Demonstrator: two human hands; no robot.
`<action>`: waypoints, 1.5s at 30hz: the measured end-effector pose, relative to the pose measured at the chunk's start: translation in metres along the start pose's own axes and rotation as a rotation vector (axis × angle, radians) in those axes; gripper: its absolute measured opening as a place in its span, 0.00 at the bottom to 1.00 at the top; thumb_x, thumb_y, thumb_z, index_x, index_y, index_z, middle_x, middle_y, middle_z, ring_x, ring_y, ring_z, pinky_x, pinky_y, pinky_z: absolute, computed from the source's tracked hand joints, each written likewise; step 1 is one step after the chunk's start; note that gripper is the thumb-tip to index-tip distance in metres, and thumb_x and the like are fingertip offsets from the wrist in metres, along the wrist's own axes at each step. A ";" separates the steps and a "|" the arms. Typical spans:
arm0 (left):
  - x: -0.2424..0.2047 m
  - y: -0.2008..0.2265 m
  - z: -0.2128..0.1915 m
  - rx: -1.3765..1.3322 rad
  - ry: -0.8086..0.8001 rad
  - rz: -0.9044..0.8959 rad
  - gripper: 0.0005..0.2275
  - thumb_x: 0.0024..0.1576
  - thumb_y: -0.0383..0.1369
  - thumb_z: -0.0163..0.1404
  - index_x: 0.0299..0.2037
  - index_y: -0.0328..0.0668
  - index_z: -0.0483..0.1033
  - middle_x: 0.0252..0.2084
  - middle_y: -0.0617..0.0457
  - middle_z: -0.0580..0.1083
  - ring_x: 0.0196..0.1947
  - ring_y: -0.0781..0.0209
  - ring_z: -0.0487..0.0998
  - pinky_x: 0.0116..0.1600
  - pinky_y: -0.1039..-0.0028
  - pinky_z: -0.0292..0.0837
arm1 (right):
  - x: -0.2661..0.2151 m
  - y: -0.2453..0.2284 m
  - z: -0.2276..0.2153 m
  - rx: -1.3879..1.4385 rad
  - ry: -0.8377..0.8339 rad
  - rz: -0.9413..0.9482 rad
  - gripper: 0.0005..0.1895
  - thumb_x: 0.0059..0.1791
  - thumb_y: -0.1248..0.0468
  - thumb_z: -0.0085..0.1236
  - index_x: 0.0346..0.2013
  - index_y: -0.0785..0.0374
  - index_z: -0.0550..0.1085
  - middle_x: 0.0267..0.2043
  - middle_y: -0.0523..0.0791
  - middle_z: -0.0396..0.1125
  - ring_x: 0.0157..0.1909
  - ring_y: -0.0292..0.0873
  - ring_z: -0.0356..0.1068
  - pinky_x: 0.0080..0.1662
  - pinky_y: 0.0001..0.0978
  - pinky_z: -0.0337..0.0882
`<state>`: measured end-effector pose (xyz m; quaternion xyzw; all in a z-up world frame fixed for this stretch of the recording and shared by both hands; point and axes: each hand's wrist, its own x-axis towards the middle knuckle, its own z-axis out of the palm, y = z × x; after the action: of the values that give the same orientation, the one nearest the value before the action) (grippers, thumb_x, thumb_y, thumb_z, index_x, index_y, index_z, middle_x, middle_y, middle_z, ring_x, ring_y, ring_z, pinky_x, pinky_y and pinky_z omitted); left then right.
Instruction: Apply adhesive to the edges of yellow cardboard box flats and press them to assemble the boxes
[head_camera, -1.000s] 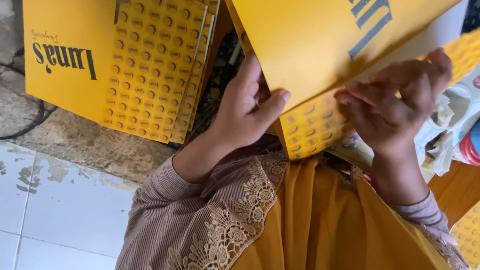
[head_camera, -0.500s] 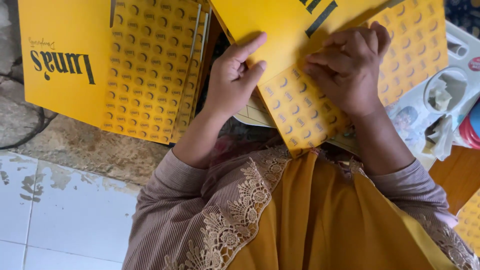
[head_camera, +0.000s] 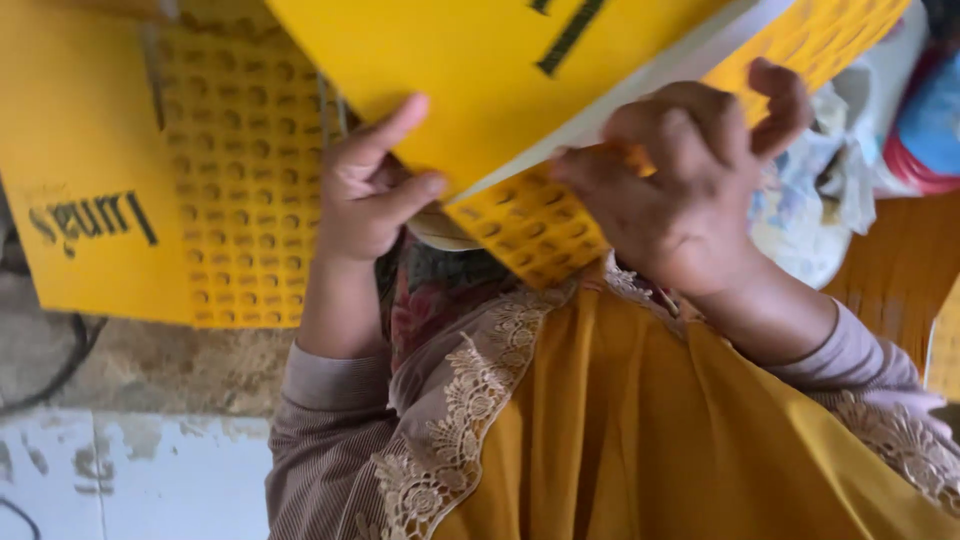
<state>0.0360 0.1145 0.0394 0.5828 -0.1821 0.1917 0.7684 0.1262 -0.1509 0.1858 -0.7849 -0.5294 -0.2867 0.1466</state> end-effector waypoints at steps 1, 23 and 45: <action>0.002 0.000 0.000 -0.014 -0.022 0.000 0.27 0.64 0.19 0.58 0.72 0.41 0.62 0.74 0.49 0.63 0.75 0.60 0.67 0.77 0.74 0.71 | 0.000 -0.003 -0.003 -0.021 0.000 0.016 0.08 0.58 0.64 0.80 0.45 0.44 0.88 0.43 0.42 0.71 0.48 0.49 0.69 0.65 0.51 0.44; 0.040 -0.017 0.008 0.840 -0.051 -0.086 0.24 0.58 0.26 0.66 0.64 0.41 0.70 0.60 0.43 0.74 0.60 0.46 0.76 0.69 0.54 0.72 | -0.048 0.048 0.077 0.256 -0.185 0.254 0.09 0.55 0.56 0.76 0.41 0.56 0.85 0.45 0.45 0.69 0.49 0.52 0.64 0.59 0.49 0.51; 0.020 -0.021 -0.002 1.210 -0.216 -0.293 0.42 0.53 0.62 0.70 0.74 0.60 0.64 0.74 0.54 0.63 0.77 0.40 0.52 0.77 0.40 0.38 | -0.056 0.050 0.081 0.243 -0.245 0.272 0.10 0.58 0.55 0.79 0.42 0.56 0.86 0.49 0.47 0.71 0.51 0.56 0.64 0.57 0.52 0.53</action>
<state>0.0643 0.1131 0.0319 0.9492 -0.0364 0.0936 0.2981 0.1803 -0.1696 0.0915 -0.8545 -0.4632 -0.1009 0.2122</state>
